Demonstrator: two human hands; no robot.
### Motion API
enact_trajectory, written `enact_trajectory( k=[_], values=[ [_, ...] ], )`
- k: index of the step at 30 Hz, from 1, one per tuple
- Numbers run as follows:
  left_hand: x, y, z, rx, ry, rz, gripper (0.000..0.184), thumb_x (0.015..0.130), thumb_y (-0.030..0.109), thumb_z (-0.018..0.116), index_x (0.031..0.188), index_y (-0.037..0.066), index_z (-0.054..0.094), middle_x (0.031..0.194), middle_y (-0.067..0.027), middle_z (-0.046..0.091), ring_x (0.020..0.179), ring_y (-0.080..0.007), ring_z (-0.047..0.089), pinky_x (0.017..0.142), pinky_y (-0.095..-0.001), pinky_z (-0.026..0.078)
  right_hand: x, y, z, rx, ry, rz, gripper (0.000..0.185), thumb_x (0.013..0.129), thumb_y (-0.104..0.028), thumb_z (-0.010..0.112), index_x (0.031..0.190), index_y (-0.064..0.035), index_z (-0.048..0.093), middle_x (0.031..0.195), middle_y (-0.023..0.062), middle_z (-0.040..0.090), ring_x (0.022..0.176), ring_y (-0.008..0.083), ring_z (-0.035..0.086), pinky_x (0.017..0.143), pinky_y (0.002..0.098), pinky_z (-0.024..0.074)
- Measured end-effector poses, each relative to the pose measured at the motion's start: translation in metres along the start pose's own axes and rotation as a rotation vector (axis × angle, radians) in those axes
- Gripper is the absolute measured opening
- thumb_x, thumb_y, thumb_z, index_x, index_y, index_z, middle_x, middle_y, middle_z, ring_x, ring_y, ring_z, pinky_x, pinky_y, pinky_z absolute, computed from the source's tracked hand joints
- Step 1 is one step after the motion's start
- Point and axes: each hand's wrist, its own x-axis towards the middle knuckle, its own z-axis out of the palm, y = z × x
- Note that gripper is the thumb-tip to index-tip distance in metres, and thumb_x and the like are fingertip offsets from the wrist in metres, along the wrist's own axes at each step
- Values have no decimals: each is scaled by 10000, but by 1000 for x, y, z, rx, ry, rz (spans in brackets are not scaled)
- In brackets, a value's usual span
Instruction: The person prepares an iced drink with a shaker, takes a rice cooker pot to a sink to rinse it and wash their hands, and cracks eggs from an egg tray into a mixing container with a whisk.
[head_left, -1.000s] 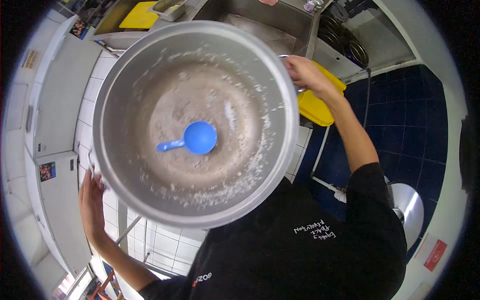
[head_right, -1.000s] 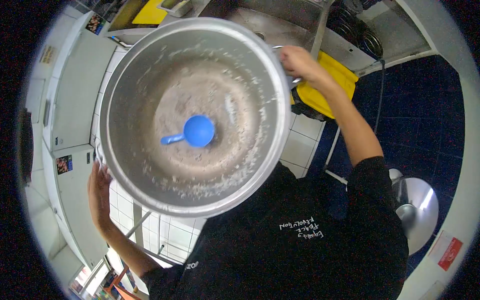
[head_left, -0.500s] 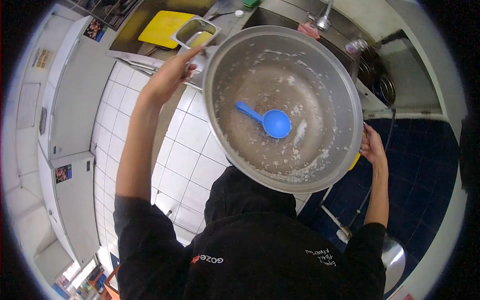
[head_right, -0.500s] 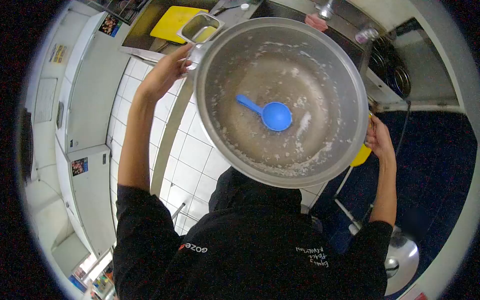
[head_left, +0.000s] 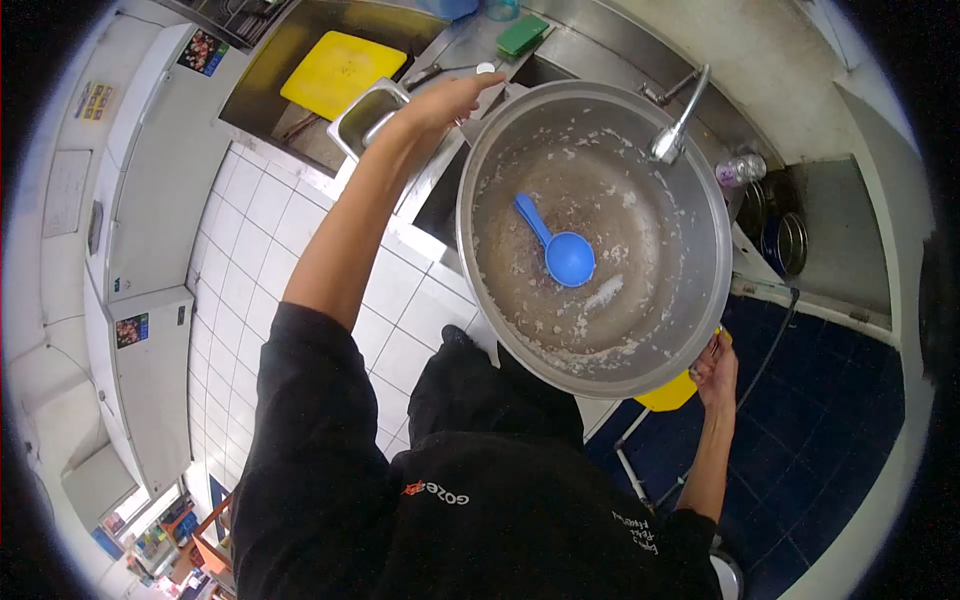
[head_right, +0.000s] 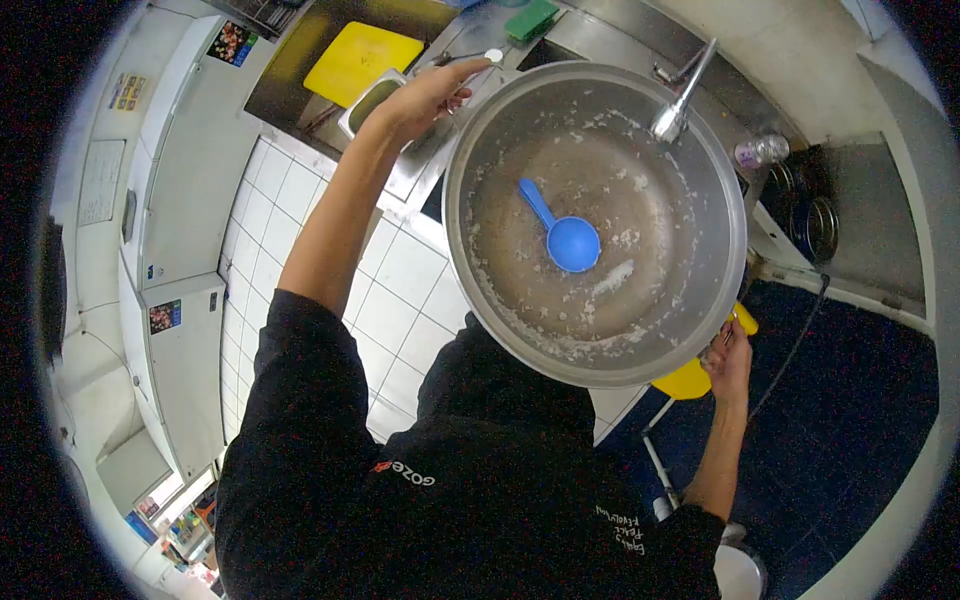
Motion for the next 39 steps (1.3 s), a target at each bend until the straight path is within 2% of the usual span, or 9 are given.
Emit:
enact_trajectory(
  k=[4,7,10,16,18,27,33,36,39],
  values=[
    [1,19,5,-80,67,-103,656,1003,648,668,1454,171,674,1388,-37,588,1078,-148,516,929,-310,374,-17,13,7,35,65,49,377,1187,-465,453,919,-217,549,580,-99,348,428,65,302,387,258,250],
    [-2,29,14,-169,50,-101,967,912,723,711,1532,-11,598,1409,-224,584,1235,-306,549,1120,-429,402,-35,25,6,-20,111,58,408,1169,-530,493,910,-220,547,599,-97,359,469,69,334,454,269,269],
    [7,20,26,-191,113,-79,576,1014,625,649,1363,170,708,1199,-11,575,986,-149,493,869,-307,366,-41,49,-4,-18,94,104,436,1147,-580,522,903,-219,544,634,-83,402,518,69,387,489,271,295],
    [44,41,55,27,52,-146,639,1029,609,586,1432,130,715,1280,-128,714,1000,-229,586,971,-383,458,-59,46,-1,-27,75,94,471,1101,-653,561,963,-204,525,728,-52,459,588,103,483,504,276,365],
    [54,33,63,106,132,-120,636,1026,538,533,1198,-11,804,1262,-254,779,1152,-361,720,978,-490,530,-55,44,6,-52,-4,102,475,1099,-647,571,973,-192,525,749,-38,478,625,115,521,531,281,387],
    [102,53,114,522,153,-382,796,932,518,551,1466,-63,653,1585,-292,579,1505,-454,518,1237,-516,438,-36,25,-17,-2,-1,349,552,1044,-656,673,946,-128,544,787,28,535,756,234,603,710,387,483],
    [125,38,152,554,150,-455,844,870,497,681,1476,-84,605,1589,-286,555,1509,-440,504,1246,-499,438,-43,27,-28,-10,-65,413,568,1020,-686,685,1008,-137,541,899,52,554,865,227,614,811,392,517],
    [127,44,153,703,48,-375,857,1011,562,483,1538,-110,556,1618,-309,536,1515,-448,505,1266,-552,363,-48,17,-13,-48,-4,444,594,1002,-714,688,1024,-139,540,910,52,581,873,227,621,837,394,515],
    [140,13,164,651,154,-413,898,1004,595,487,1548,-118,534,1611,-337,526,1513,-464,502,1274,-546,357,-41,39,-28,-13,-8,459,594,980,-719,712,1051,-150,557,908,59,651,859,239,650,840,413,522]
  ],
)
